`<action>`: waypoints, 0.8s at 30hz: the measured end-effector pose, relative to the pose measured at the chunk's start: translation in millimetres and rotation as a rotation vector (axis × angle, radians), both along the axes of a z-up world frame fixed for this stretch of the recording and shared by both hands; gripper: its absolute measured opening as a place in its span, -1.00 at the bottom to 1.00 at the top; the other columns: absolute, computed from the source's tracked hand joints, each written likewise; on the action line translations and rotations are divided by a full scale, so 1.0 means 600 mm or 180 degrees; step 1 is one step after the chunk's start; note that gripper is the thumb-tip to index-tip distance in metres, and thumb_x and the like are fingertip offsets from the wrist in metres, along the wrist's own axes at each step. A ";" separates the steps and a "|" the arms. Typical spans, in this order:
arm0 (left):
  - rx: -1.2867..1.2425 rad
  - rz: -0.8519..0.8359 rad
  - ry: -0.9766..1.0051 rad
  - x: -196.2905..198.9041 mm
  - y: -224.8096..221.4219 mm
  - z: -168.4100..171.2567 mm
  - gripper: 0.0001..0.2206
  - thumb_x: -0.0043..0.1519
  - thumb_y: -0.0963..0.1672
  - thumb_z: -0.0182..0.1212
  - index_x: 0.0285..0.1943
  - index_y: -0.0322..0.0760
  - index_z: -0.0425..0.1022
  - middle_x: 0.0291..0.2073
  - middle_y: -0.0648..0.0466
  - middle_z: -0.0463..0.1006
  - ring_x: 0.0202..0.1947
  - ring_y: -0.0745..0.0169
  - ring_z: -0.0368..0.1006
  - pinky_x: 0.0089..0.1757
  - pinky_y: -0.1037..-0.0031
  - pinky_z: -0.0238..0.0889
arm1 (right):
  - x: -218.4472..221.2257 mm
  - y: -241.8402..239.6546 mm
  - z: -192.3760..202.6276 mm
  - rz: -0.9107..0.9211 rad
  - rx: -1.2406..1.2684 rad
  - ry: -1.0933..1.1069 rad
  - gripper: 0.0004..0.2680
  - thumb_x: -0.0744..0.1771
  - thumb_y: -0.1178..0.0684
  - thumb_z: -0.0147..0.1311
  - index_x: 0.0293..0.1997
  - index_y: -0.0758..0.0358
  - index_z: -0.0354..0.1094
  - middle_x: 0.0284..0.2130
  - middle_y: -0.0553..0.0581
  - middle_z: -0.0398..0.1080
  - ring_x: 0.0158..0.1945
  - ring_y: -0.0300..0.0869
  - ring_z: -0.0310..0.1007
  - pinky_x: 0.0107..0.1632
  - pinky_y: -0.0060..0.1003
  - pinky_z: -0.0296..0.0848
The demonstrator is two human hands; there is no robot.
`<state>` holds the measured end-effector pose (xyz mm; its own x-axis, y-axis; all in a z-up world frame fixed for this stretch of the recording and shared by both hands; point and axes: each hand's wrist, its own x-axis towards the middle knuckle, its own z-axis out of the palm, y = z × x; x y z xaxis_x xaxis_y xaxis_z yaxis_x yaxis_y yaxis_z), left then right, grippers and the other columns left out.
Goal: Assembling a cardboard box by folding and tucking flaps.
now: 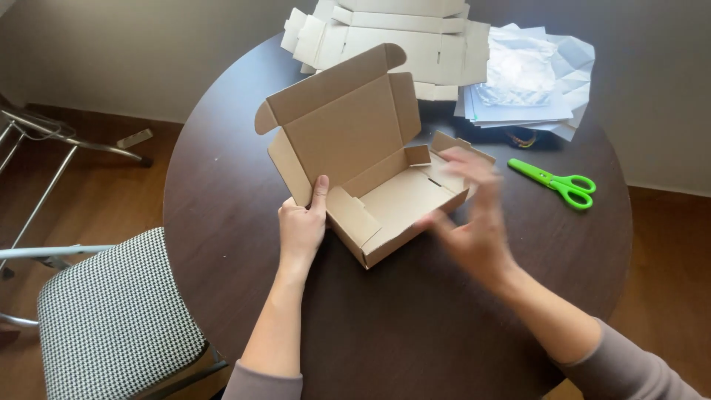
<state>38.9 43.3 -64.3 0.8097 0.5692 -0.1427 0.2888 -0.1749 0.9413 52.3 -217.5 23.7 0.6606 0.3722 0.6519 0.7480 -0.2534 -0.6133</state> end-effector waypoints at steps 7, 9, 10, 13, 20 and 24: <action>0.0013 -0.0006 -0.0070 -0.001 0.001 -0.008 -0.54 0.22 0.12 0.30 -0.30 -0.37 0.68 -0.51 -0.09 0.65 -0.30 0.11 0.63 -0.27 0.19 0.44 | 0.069 -0.076 -0.047 -0.1310 -0.0095 0.2617 -0.46 0.41 -0.26 0.05 0.49 0.17 -0.09 0.19 0.40 0.31 0.15 0.22 0.42 0.19 0.06 0.38; -0.0032 -0.0014 -0.0114 0.000 0.002 -0.018 -0.55 0.23 0.12 0.31 -0.30 -0.37 0.69 -0.53 -0.07 0.65 -0.34 0.17 0.62 -0.28 0.26 0.48 | 0.065 -0.071 -0.043 -0.0967 0.0113 0.2624 -0.60 0.44 -0.17 0.00 0.41 0.19 0.17 0.08 0.26 0.44 0.09 0.05 0.50 0.13 -0.03 0.43; -0.0012 -0.0005 -0.0171 0.001 0.003 -0.020 -0.57 0.23 0.10 0.32 -0.32 -0.36 0.69 -0.55 -0.06 0.64 -0.38 0.17 0.62 -0.30 0.29 0.48 | 0.067 -0.072 -0.046 -0.0920 0.0352 0.2594 -0.65 0.43 -0.09 0.04 0.38 0.16 0.22 0.04 0.25 0.45 0.01 -0.02 0.50 0.06 -0.05 0.49; 0.0014 -0.0022 -0.0243 -0.002 0.000 -0.010 -0.58 0.24 0.09 0.32 -0.31 -0.37 0.69 -0.55 -0.08 0.64 -0.36 0.17 0.62 -0.30 0.25 0.46 | 0.077 -0.089 -0.082 -0.0916 0.0587 0.2504 -0.70 0.43 0.00 0.07 0.35 0.10 0.30 0.00 0.21 0.46 -0.11 -0.16 0.49 -0.05 -0.15 0.56; -0.0066 -0.0115 -0.0353 -0.023 -0.024 0.077 -0.57 0.23 0.10 0.34 -0.22 -0.39 0.69 -0.47 -0.11 0.66 -0.26 0.20 0.60 -0.21 0.17 0.43 | 0.060 -0.063 -0.055 -0.0899 0.0823 0.2445 -0.76 0.45 0.02 -0.01 0.27 0.11 0.39 0.02 0.25 0.44 -0.27 -0.15 0.55 -0.22 -0.19 0.64; -0.0113 -0.0181 -0.0438 -0.015 -0.018 0.024 -0.59 0.24 0.09 0.33 -0.23 -0.38 0.69 -0.50 -0.05 0.64 -0.33 0.24 0.56 -0.24 0.18 0.41 | 0.057 -0.054 -0.031 -0.0846 0.0615 0.2449 -0.74 0.41 0.07 0.05 0.27 0.09 0.41 -0.02 0.24 0.49 -0.13 -0.10 0.52 -0.07 -0.08 0.60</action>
